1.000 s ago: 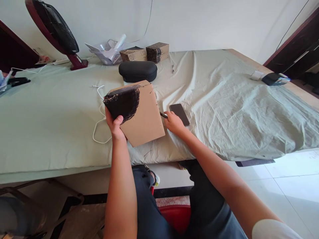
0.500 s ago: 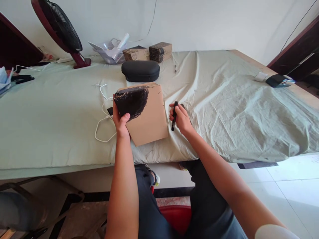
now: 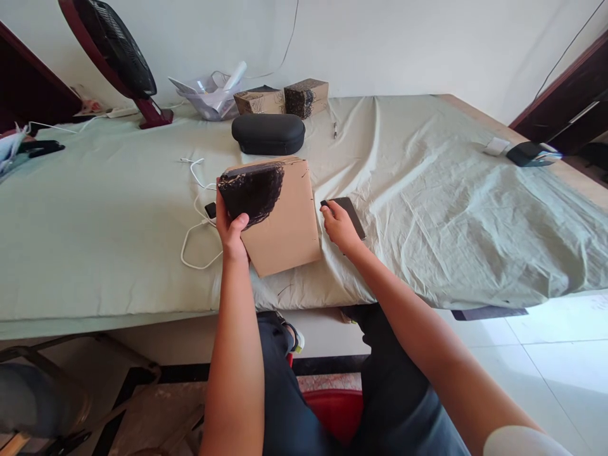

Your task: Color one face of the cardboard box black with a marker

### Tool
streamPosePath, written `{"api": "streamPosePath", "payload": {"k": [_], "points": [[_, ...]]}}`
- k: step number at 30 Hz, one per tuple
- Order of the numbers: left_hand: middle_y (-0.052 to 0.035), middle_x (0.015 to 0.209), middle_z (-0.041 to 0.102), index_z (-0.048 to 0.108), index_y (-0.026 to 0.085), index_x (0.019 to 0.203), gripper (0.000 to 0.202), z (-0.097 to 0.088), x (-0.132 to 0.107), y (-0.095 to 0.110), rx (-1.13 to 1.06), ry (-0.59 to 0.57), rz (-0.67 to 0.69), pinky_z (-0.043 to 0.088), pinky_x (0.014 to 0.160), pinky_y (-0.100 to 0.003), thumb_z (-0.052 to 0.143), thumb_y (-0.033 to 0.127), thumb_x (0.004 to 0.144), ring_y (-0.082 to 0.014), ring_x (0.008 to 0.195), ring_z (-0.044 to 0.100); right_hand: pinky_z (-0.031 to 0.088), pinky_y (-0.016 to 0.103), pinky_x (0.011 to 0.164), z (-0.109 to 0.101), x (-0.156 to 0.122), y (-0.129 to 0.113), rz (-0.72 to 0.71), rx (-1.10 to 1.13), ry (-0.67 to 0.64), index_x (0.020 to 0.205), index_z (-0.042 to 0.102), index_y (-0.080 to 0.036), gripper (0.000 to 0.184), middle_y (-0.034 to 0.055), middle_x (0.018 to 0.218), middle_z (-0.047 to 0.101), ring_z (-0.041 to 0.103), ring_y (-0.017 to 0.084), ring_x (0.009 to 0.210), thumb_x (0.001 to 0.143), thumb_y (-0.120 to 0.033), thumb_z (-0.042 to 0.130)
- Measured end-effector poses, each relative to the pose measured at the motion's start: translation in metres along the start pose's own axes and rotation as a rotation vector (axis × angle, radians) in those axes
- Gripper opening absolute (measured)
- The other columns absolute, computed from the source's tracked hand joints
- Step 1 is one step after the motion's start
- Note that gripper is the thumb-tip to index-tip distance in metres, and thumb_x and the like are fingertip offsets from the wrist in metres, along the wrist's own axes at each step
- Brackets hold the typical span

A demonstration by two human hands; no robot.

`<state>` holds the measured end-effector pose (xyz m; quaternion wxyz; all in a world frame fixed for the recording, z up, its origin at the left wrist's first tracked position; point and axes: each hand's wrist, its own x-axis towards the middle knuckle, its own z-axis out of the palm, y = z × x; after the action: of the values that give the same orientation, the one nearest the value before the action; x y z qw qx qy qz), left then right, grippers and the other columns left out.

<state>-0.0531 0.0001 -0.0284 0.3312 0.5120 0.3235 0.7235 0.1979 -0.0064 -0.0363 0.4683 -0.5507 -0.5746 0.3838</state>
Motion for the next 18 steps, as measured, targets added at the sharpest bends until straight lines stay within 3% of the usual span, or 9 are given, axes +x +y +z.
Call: {"api": "streamPosePath", "payload": {"k": [3, 6, 10, 14, 18], "points": [[-0.0083, 0.171, 0.049, 0.046, 0.029, 0.166, 0.115, -0.001, -0.001, 0.0, 0.015, -0.016, 0.001, 0.038, 0.133, -0.052, 0.083, 0.069, 0.064, -0.0401, 0.161, 0.042, 0.039, 0.03, 0.069, 0.002, 0.0, 0.004, 0.04, -0.094, 0.069, 0.091, 0.047, -0.027, 0.018, -0.0032, 0.075, 0.051, 0.05, 0.017, 0.069, 0.103, -0.04, 0.048], [-0.0086, 0.171, 0.05, 0.041, 0.029, 0.169, 0.116, -0.003, -0.001, -0.001, 0.025, -0.032, -0.002, 0.036, 0.134, -0.052, 0.082, 0.068, 0.067, -0.0393, 0.164, 0.038, 0.038, 0.031, 0.071, 0.0, 0.001, 0.003, 0.103, -0.182, 0.05, 0.086, 0.045, -0.027, 0.019, -0.0016, 0.076, 0.053, 0.05, 0.018, 0.071, 0.103, -0.036, 0.046], [-0.0084, 0.169, 0.052, 0.044, 0.028, 0.167, 0.114, -0.003, -0.001, -0.001, 0.013, -0.035, -0.007, 0.038, 0.133, -0.051, 0.083, 0.066, 0.067, -0.0381, 0.164, 0.038, 0.038, 0.032, 0.074, -0.005, 0.002, -0.005, 0.013, -0.266, -0.008, 0.08, 0.044, -0.026, 0.022, -0.0002, 0.077, 0.055, 0.05, 0.019, 0.074, 0.1, -0.034, 0.049], [-0.0094, 0.166, 0.056, 0.051, 0.024, 0.163, 0.105, 0.0, -0.003, 0.001, -0.029, -0.021, 0.002, 0.04, 0.132, -0.048, 0.084, 0.058, 0.069, -0.0367, 0.164, 0.04, 0.045, 0.032, 0.082, -0.006, 0.0, -0.01, -0.029, -0.311, -0.035, 0.1, 0.061, -0.023, 0.018, 0.0047, 0.091, 0.069, 0.062, 0.023, 0.085, 0.101, -0.037, 0.05], [-0.0107, 0.165, 0.057, 0.052, 0.022, 0.163, 0.102, 0.001, -0.003, 0.002, -0.063, -0.032, 0.017, 0.035, 0.135, -0.051, 0.085, 0.054, 0.071, -0.0368, 0.163, 0.04, 0.051, 0.038, 0.092, -0.01, -0.007, -0.012, 0.162, -0.466, -0.138, 0.135, 0.064, -0.014, 0.046, 0.0182, 0.119, 0.077, 0.07, 0.031, 0.104, 0.102, -0.045, 0.058]]}}
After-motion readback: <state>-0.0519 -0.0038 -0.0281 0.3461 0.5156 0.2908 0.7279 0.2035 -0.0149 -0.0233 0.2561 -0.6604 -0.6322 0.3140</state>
